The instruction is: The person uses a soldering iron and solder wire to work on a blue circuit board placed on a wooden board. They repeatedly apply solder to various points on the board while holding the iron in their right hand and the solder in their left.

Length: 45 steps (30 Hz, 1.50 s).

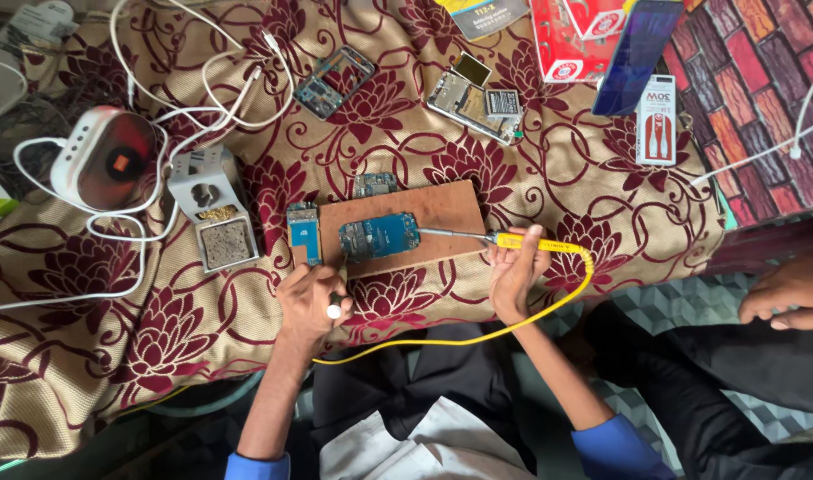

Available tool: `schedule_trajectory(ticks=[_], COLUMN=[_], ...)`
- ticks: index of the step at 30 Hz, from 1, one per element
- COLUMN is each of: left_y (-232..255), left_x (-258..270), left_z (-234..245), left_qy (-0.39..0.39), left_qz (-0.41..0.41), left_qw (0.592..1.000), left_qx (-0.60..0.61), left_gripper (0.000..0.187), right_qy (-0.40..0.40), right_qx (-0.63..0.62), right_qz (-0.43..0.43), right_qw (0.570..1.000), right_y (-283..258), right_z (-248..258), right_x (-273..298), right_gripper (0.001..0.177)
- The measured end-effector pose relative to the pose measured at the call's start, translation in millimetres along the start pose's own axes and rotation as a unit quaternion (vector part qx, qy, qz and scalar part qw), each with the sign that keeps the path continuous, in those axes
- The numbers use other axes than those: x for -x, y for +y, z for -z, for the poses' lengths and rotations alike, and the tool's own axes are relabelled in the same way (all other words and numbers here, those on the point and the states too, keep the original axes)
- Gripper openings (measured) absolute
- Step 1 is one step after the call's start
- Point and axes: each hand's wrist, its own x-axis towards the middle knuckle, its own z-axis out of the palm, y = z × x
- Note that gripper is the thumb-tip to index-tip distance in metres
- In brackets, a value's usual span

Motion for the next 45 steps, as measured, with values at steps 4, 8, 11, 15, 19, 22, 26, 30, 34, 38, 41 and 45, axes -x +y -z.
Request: schedule_trajectory(ticks=[4, 8, 11, 15, 19, 22, 26, 30, 34, 38, 41, 45], left_y=[1, 7, 5, 6, 3, 4, 3, 5, -7, -22, -21, -10], left_x=[-7, -8, -12, -4, 2, 7, 15, 23, 49, 58, 63, 65], left_z=[6, 9, 7, 8, 3, -1, -3, -12, -19, -45, -43, -50], left_qy=[0.002, 0.002, -0.005, -0.009, -0.005, -0.102, 0.006, -0.030, -0.068, 0.045, 0.057, 0.045], left_qz=[-0.006, 0.000, 0.021, 0.009, 0.005, 0.137, -0.009, 0.462, 0.402, 0.633, 0.572, 0.570], left_qw=[1.000, 1.000, 0.999, 1.000, 1.000, 0.981, 1.000, 0.786, 0.803, 0.226, 0.332, 0.519], left_qx=[0.015, 0.013, 0.035, 0.023, 0.027, 0.093, 0.021, 0.409, 0.434, 0.739, 0.748, 0.635], left_gripper=[0.020, 0.016, 0.023, 0.025, 0.028, 0.027, 0.031, 0.019, 0.020, 0.033, 0.025, 0.012], right_qy=[0.018, 0.035, 0.025, 0.014, 0.024, 0.022, 0.015, 0.012, -0.031, -0.013, 0.050, -0.024], right_qx=[-0.026, -0.023, -0.021, -0.031, -0.021, -0.015, -0.012, 0.024, 0.026, -0.002, 0.089, 0.019], right_qz=[-0.011, -0.020, -0.009, -0.004, -0.011, -0.020, -0.024, -0.023, -0.010, -0.021, -0.011, -0.013], right_qw=[0.999, 0.999, 0.999, 0.999, 0.999, 0.999, 1.000, 0.999, 0.999, 1.000, 0.995, 0.999], right_y=[2, 4, 4, 2, -1, 2, 7, 8, 16, 21, 23, 20], right_z=[1, 6, 1, 0, 0, 4, 12, 15, 17, 25, 22, 20], right_x=[0, 1, -4, 3, 3, -1, 4, -1, 5, -5, -4, -8], right_gripper=[0.043, 0.043, 0.043, 0.042, 0.044, 0.043, 0.043, 0.046, 0.042, 0.030, 0.014, 0.025])
